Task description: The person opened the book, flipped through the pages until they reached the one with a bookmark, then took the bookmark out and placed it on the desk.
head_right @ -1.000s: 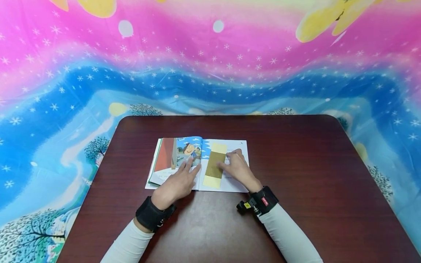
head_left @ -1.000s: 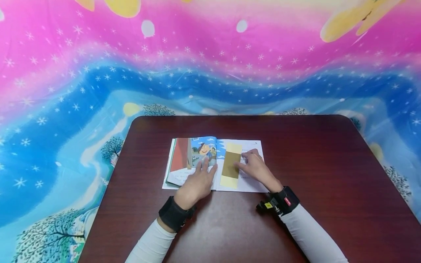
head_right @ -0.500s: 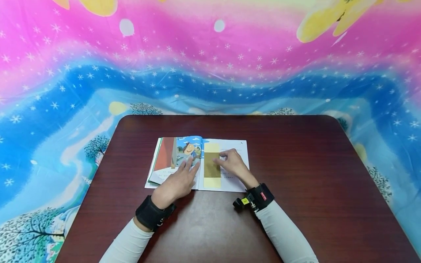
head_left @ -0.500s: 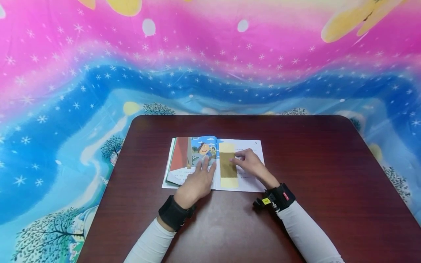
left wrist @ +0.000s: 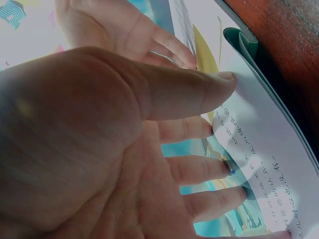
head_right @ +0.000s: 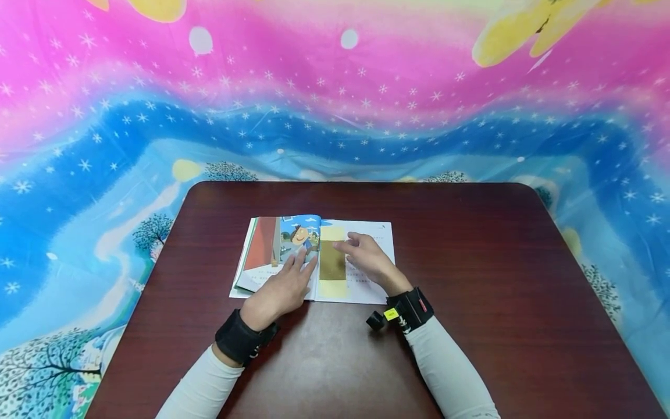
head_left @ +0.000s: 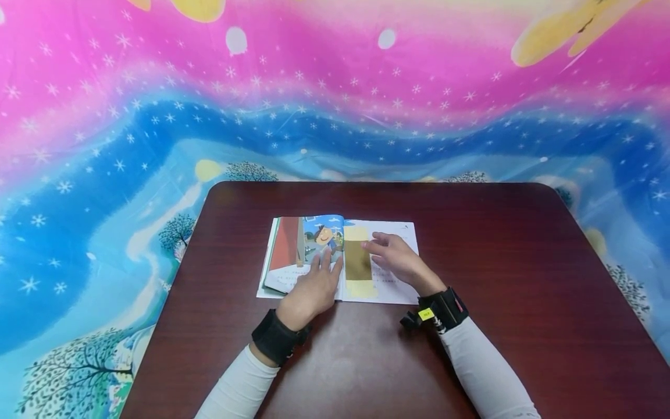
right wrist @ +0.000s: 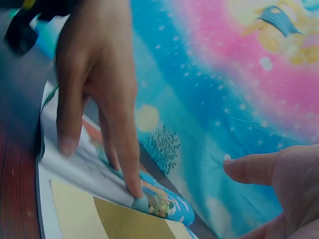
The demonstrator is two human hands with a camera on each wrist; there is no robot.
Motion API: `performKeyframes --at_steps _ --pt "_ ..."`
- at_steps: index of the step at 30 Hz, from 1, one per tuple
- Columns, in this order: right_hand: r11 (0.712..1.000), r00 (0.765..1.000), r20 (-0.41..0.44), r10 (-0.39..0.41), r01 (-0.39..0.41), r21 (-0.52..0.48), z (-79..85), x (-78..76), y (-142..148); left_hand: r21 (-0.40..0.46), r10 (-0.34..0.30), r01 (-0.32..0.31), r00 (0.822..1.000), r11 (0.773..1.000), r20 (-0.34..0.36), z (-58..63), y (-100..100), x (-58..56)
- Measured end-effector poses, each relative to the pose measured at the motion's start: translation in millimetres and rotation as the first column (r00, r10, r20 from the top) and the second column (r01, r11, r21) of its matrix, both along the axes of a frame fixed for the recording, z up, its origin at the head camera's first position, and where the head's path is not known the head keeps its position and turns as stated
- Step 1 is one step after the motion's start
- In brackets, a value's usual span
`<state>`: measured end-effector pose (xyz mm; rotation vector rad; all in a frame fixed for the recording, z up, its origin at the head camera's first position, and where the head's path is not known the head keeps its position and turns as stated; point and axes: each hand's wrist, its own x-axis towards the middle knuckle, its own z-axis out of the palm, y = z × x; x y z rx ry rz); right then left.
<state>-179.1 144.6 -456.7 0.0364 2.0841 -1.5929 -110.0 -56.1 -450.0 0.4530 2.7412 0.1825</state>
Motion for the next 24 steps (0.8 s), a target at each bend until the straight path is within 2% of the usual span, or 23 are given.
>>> performKeyframes --at_steps 4,10,16,20,24 --pt "0.978 0.996 0.078 -0.039 0.054 -0.202 -3.9 -2.9 0.7 -0.003 -0.001 0.001 1.0 1.0 -0.001 0.4 0.1 0.3" --pt "0.925 0.98 0.158 -0.122 0.171 -0.341 -10.7 -7.1 2.4 0.01 0.006 -0.006 1.0 1.0 0.008 0.5 0.8 1.2" --pt "0.885 0.968 0.175 -0.179 0.236 -0.402 -16.1 -8.1 0.6 0.017 0.005 -0.006 1.0 1.0 0.018 0.4 0.3 0.3" --pt "0.88 0.966 0.181 -0.182 0.243 -0.409 -18.6 -7.8 -2.7 0.011 0.008 -0.008 1.0 1.0 0.022 -0.1 0.1 -0.5" --pt "0.893 0.97 0.176 -0.169 0.226 -0.39 -22.9 -6.9 -7.2 0.005 0.011 -0.011 1.0 1.0 0.021 -0.5 -0.3 -0.2"
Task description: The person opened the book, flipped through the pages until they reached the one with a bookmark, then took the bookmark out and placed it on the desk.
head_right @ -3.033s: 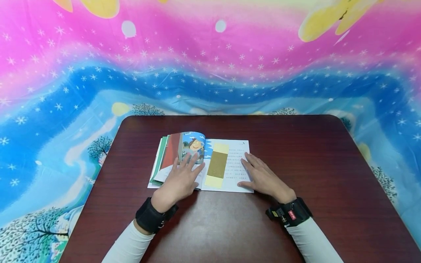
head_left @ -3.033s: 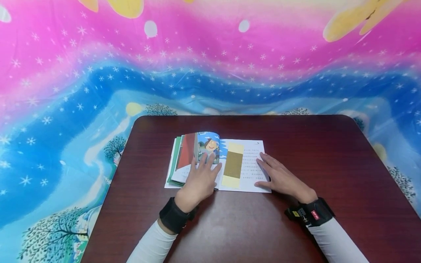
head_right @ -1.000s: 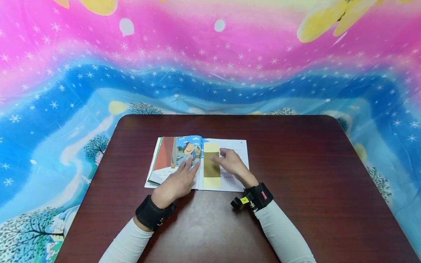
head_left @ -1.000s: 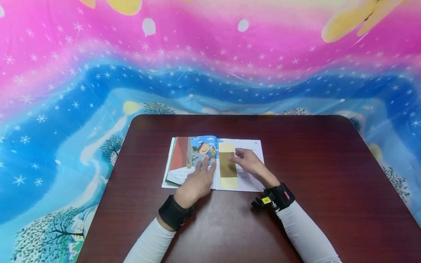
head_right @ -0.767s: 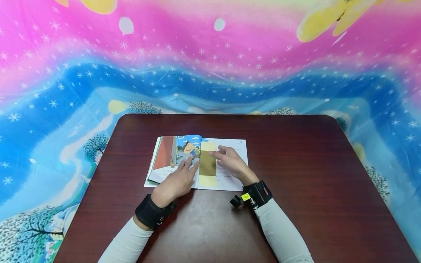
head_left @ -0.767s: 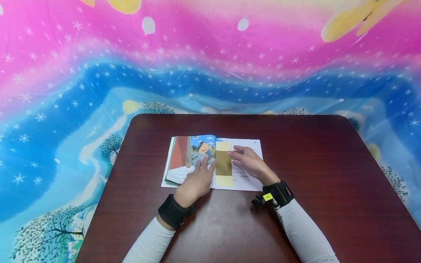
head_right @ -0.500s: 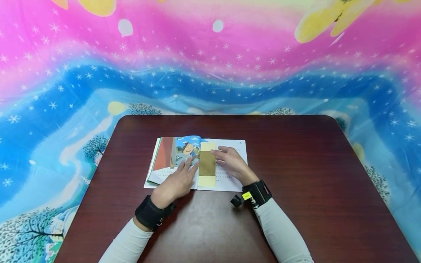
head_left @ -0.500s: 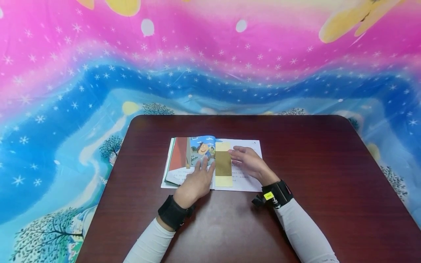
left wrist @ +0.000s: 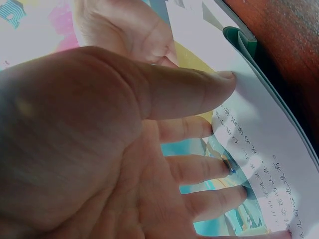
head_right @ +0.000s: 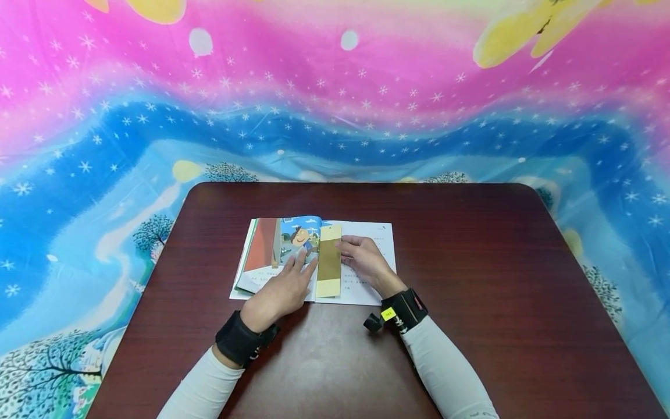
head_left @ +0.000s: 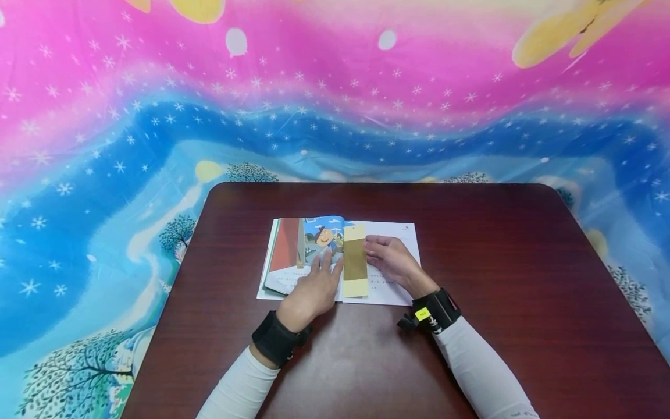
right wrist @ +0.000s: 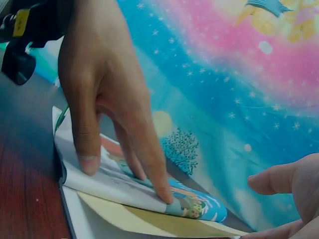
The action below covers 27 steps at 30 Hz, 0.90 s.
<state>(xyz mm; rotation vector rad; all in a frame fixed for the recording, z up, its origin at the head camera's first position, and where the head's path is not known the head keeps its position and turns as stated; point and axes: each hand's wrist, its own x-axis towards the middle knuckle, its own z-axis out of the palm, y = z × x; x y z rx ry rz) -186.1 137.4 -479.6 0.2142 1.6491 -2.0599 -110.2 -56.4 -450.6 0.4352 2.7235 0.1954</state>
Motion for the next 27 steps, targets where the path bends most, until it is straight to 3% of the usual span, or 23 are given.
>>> performKeyframes --at_steps 5,10,27 --pt "0.999 1.0 0.011 0.022 -0.023 0.048 -6.1 2.1 -1.5 -0.006 -0.002 0.002 1.0 1.0 0.006 0.1 1.1 1.6" --pt "0.992 0.998 -0.049 0.05 -0.044 0.118 -11.1 2.2 -1.6 -0.006 0.007 -0.007 1.0 1.0 0.019 1.2 2.1 1.3" --pt "0.967 0.997 -0.066 0.032 -0.014 0.255 -20.0 1.8 -3.0 0.011 0.021 -0.021 0.999 1.0 0.034 0.1 4.0 1.0"
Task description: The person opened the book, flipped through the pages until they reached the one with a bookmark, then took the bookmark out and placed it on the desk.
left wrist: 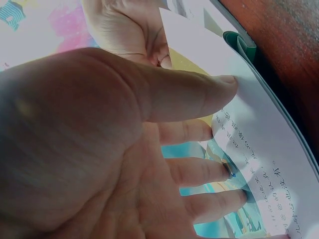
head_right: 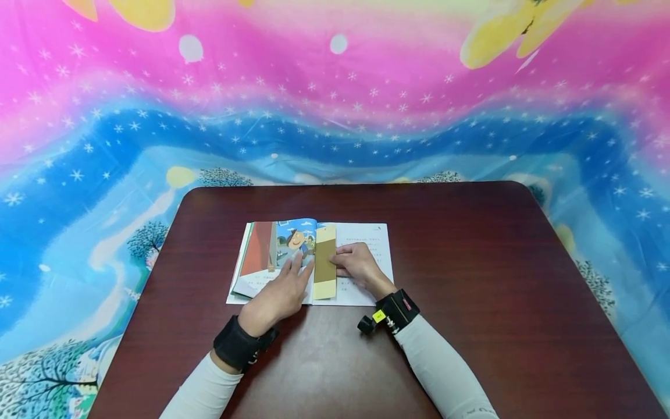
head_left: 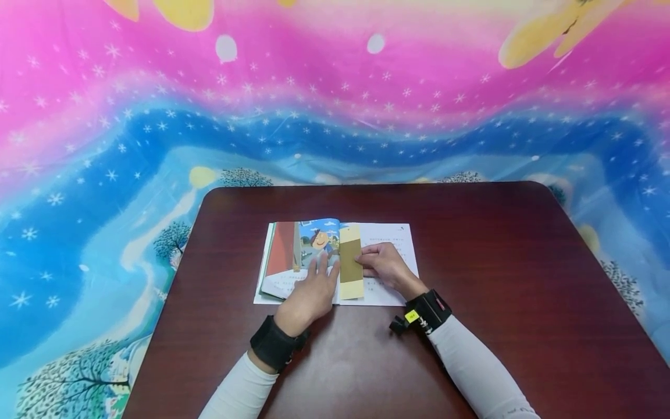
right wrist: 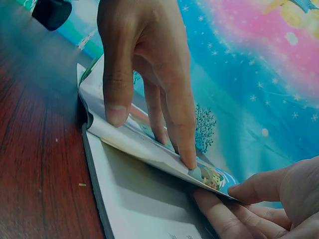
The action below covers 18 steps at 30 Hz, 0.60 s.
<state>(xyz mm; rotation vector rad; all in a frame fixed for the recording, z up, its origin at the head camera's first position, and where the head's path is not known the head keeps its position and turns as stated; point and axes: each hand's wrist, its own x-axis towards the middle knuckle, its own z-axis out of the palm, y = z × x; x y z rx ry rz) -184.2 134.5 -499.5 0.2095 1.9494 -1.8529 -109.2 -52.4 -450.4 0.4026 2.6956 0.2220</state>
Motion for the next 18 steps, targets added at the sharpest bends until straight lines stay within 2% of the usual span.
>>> performKeyframes --at_steps 11,18 --pt "0.994 1.0 -0.015 -0.026 0.028 0.11 0.7 -0.2 9.9 0.009 -0.016 0.016 1.0 1.0 -0.015 -1.4 -1.2 -0.3" --pt "0.981 1.0 -0.027 0.015 -0.01 0.194 14.8 -3.5 24.4 0.018 -0.008 0.008 1.0 1.0 -0.015 0.6 -3.4 -0.7"
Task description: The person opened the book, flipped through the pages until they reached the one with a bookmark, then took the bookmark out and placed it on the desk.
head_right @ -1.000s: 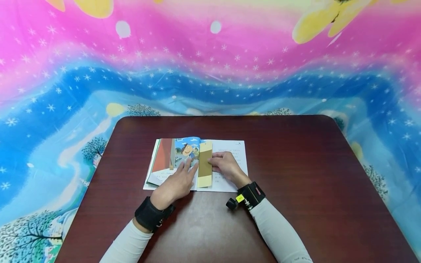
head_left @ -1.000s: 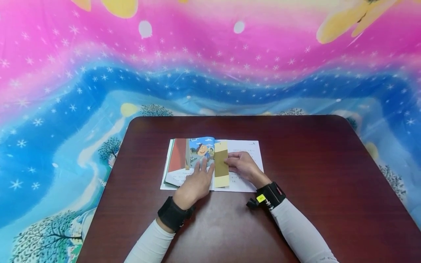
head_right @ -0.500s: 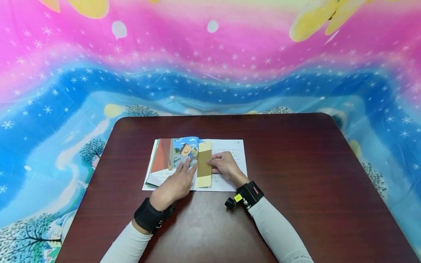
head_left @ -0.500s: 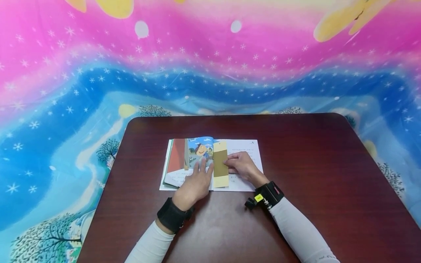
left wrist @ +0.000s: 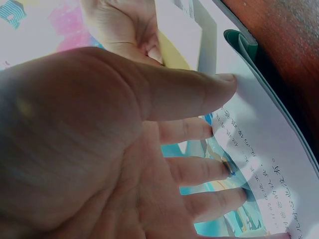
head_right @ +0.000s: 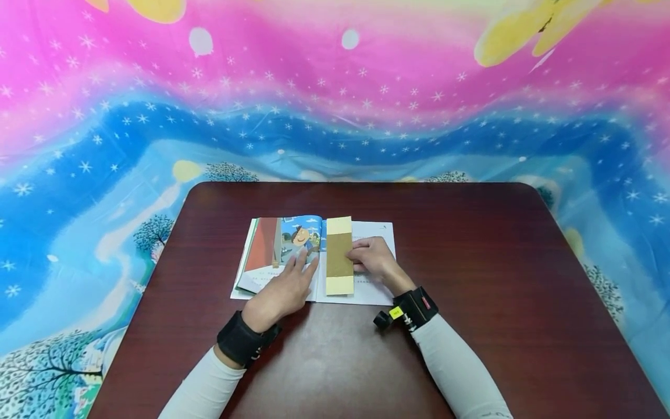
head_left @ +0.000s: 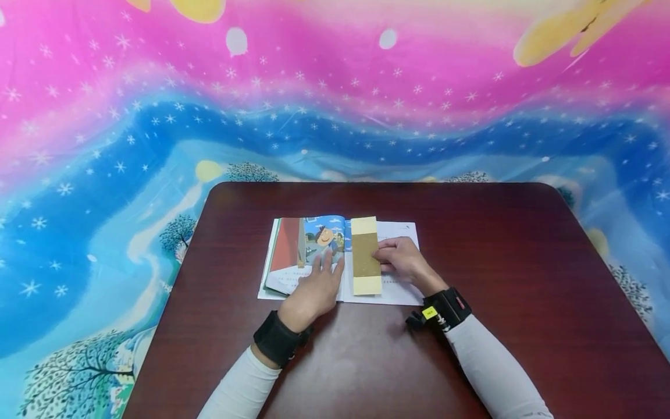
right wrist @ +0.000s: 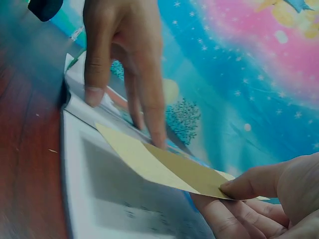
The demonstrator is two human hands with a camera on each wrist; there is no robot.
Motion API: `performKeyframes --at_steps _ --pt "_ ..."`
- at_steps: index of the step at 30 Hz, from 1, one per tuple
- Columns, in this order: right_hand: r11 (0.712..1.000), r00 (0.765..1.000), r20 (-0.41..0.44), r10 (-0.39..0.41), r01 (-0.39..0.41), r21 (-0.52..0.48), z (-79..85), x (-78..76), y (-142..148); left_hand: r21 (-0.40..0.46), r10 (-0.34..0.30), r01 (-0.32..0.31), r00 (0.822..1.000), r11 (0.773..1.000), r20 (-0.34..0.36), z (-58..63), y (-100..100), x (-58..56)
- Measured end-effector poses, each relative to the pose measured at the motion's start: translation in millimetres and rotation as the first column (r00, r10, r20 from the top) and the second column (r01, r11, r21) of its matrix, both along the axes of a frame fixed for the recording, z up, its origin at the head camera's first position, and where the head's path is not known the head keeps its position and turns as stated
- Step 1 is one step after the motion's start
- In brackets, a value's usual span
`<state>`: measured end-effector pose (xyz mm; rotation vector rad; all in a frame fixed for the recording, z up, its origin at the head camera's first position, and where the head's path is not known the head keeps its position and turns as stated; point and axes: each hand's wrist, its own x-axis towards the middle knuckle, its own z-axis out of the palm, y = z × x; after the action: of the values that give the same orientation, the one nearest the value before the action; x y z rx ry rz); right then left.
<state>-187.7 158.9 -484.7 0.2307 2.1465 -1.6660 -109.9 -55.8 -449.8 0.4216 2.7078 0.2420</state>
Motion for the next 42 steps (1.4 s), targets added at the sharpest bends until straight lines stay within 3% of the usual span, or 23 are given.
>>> performKeyframes --at_steps 4,11,18,28,34,42 --pt "0.998 1.0 -0.007 0.024 -0.023 0.06 12.1 -3.7 18.2 0.018 0.023 -0.023 0.999 1.0 0.025 0.8 -0.7 0.1" --pt "0.996 0.999 -0.039 0.035 -0.032 0.077 24.2 -6.7 64.2 0.043 0.027 -0.028 0.999 0.999 0.02 0.6 -2.8 0.5" --pt "0.99 0.996 -0.081 0.028 -0.016 0.137 26.3 -8.4 115.2 0.027 0.014 -0.014 1.0 1.0 0.001 0.0 -5.3 -0.5" --pt "0.965 0.993 -0.084 0.083 -0.059 0.257 20.5 3.9 171.8 0.055 0.005 -0.005 1.0 0.998 0.0 0.8 -6.9 -0.7" --pt "0.941 0.989 -0.082 0.125 -0.092 0.327 12.4 9.4 183.9 0.052 0.006 -0.006 1.0 0.999 0.001 1.1 -7.3 0.1" --pt "0.937 0.988 -0.081 0.131 -0.097 0.334 12.2 12.6 185.5 0.048 -0.009 0.01 1.0 0.999 -0.019 0.1 -7.8 -0.5"
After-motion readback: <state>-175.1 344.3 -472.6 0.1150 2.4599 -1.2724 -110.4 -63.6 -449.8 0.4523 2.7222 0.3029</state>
